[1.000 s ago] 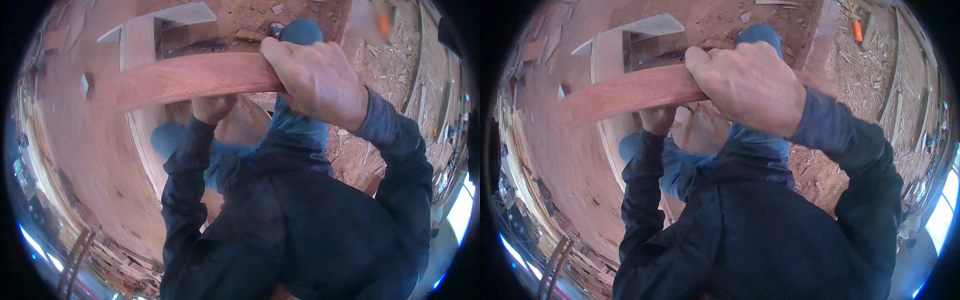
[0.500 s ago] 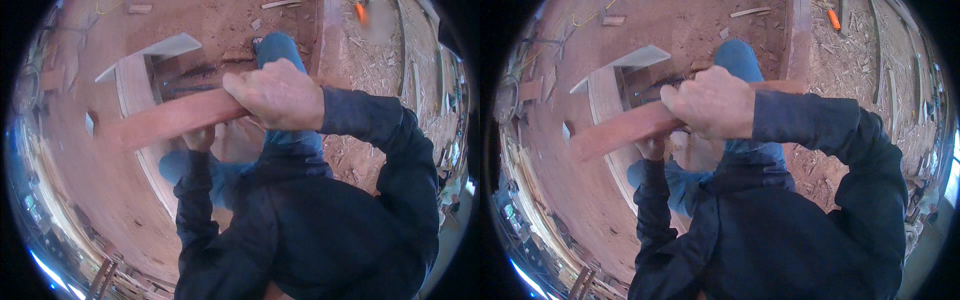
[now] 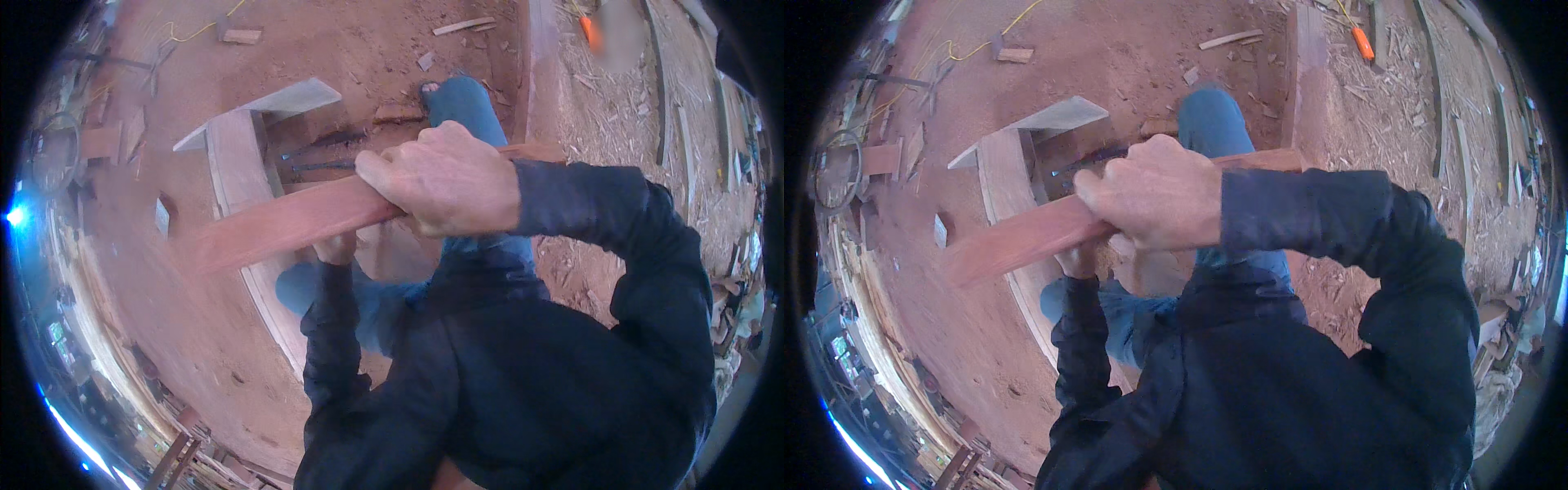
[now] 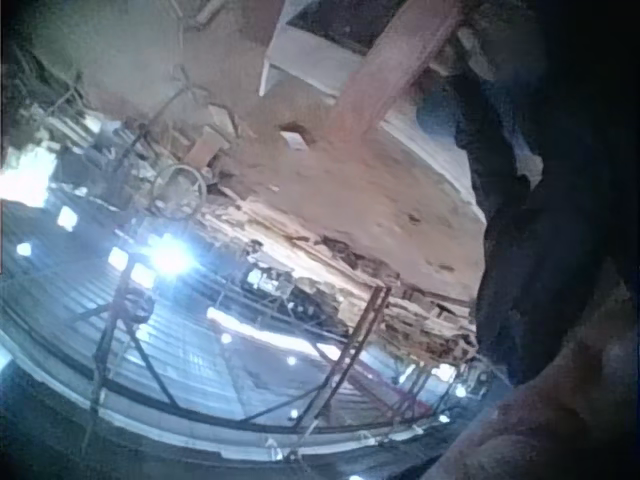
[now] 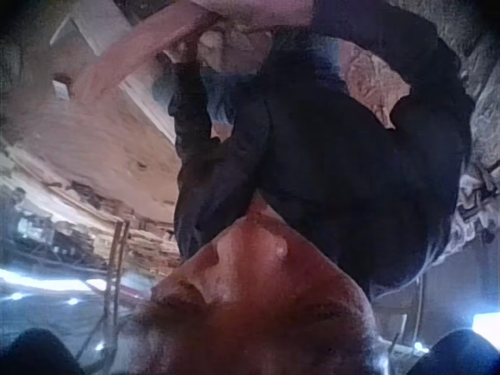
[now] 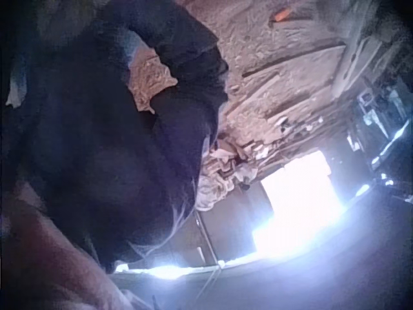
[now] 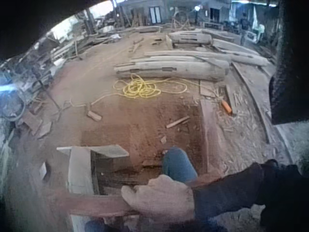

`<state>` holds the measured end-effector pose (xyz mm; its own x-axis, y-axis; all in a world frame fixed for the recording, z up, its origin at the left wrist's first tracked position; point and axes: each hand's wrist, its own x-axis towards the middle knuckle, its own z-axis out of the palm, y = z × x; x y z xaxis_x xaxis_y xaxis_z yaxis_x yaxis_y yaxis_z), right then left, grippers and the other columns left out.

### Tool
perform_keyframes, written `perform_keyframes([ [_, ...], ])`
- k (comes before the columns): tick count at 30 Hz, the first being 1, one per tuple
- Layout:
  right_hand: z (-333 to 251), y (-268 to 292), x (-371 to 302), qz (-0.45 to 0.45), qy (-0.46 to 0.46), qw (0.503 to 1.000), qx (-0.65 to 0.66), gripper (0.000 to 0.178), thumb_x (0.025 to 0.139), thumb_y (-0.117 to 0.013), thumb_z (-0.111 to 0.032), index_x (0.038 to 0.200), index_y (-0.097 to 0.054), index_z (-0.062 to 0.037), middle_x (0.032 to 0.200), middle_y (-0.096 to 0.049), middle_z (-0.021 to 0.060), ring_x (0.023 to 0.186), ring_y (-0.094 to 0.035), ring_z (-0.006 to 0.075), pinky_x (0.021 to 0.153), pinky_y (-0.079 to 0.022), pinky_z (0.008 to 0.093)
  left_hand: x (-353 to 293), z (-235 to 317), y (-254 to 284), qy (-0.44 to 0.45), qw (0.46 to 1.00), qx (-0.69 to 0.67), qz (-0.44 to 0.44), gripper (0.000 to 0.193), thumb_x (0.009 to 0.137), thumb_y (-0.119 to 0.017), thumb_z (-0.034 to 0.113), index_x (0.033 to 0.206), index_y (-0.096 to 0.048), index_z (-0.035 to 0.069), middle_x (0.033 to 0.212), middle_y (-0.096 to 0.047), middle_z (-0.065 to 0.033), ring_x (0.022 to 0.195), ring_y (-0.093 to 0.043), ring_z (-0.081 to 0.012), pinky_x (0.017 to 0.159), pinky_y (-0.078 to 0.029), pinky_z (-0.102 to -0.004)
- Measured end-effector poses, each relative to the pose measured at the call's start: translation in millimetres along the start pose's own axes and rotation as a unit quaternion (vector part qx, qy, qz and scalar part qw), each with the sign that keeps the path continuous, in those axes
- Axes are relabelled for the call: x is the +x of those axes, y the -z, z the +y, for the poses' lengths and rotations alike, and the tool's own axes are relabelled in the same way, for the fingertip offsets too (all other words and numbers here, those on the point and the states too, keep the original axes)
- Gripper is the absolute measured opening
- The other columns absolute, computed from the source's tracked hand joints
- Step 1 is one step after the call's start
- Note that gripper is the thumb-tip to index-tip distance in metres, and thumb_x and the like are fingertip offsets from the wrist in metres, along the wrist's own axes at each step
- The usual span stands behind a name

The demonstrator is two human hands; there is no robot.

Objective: The person uses a chisel and mallet to carve and shape a curved wooden piece. They repeatedly strike the chisel to remove wood shavings and refine the curve.

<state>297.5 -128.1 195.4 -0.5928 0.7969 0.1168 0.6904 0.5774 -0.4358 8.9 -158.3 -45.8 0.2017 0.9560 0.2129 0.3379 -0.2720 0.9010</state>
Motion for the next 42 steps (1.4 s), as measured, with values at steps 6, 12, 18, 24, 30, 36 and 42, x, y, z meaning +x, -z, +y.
perform_keyframes([
  [6,-32.5,26.3,34.7,0.248,0.053,0.957,0.14,0.044,0.072,-0.078,-0.015,0.107,-0.055,-0.0021,0.08,-0.068,0.0194,0.077,-0.071,0.0413,0.06,-0.057,0.048,3.4,2.5,19.2,0.025,1.0,0.009,-0.012,0.034,0.098,-0.065,0.032,0.114,-0.06,0.002,0.111,-0.063,-0.0135,0.103,-0.062,-0.025,0.087,-0.05,-0.0388],
  [12,24.7,-64.1,-18.2,-0.052,0.04,0.997,-0.037,0.023,0.081,-0.069,-0.02,0.094,-0.059,-0.0035,0.07,-0.069,0.0164,0.069,-0.073,0.0343,0.058,-0.056,0.0479,-1.8,-9.9,-31.1,0.057,0.998,-0.041,0.005,0.02,0.096,-0.066,0.021,0.103,-0.06,0.002,0.097,-0.063,-0.0106,0.09,-0.062,-0.0199,0.078,-0.049,-0.0342],
  [18,22.4,-17.8,7.1,-0.056,-0.036,0.994,0.083,0.037,0.072,-0.077,-0.02,0.097,-0.059,0.0003,0.075,-0.07,0.0202,0.074,-0.072,0.0422,0.064,-0.057,0.0504,60.0,28.4,-16.7,0.16,0.963,-0.185,0.116,0.011,0.095,-0.067,0.009,0.092,-0.059,0.003,0.083,-0.064,-0.0078,0.076,-0.062,-0.0149,0.068,-0.049,-0.0295],
  [24,28.5,6.4,13.5,0.107,-0.097,0.959,0.245,0.047,0.071,-0.081,-0.013,0.11,-0.059,0.0019,0.085,-0.066,0.0247,0.083,-0.068,0.0457,0.069,-0.054,0.0452,84.9,97.3,8.6,0.132,0.971,-0.191,0.056,0.016,0.093,-0.068,-0.001,0.08,-0.059,0.002,0.065,-0.062,-0.0039,0.063,-0.06,-0.01,0.06,-0.049,-0.0252],
  [30,33.6,-0.4,13.8,0.116,-0.073,0.964,0.23,0.05,0.071,-0.083,-0.013,0.114,-0.06,-0.0006,0.084,-0.064,0.0226,0.081,-0.066,0.0461,0.069,-0.053,0.044,59.1,103.6,-1.7,0.143,0.978,-0.144,0.045,0.007,0.093,-0.071,0.002,0.089,-0.065,0.002,0.084,-0.069,-0.0075,0.073,-0.064,-0.013,0.067,-0.052,-0.0272],
  [36,16.8,-7.6,10.3,0.086,-0.052,0.984,0.145,0.042,0.075,-0.081,-0.016,0.105,-0.054,-0.0037,0.08,-0.064,0.0189,0.074,-0.066,0.0434,0.06,-0.05,0.0481,1.9,-23.9,17.3,0.061,0.997,-0.003,-0.042,0.049,0.1,-0.066,0.03,0.139,-0.054,0.004,0.134,-0.056,-0.0089,0.123,-0.054,-0.0225,0.106,-0.045,-0.0377],
  [42,32.2,-10.1,14.6,-0.028,-0.039,0.998,0.042,0.039,0.075,-0.076,-0.016,0.103,-0.053,-0.0029,0.073,-0.063,0.0164,0.069,-0.068,0.0404,0.055,-0.051,0.0481,-26.4,-83.2,16.4,0.067,0.993,0.1,-0.021,0.061,0.101,-0.064,0.049,0.141,-0.054,0.004,0.141,-0.056,-0.0089,0.124,-0.057,-0.0238,0.105,-0.047,-0.0407],
])
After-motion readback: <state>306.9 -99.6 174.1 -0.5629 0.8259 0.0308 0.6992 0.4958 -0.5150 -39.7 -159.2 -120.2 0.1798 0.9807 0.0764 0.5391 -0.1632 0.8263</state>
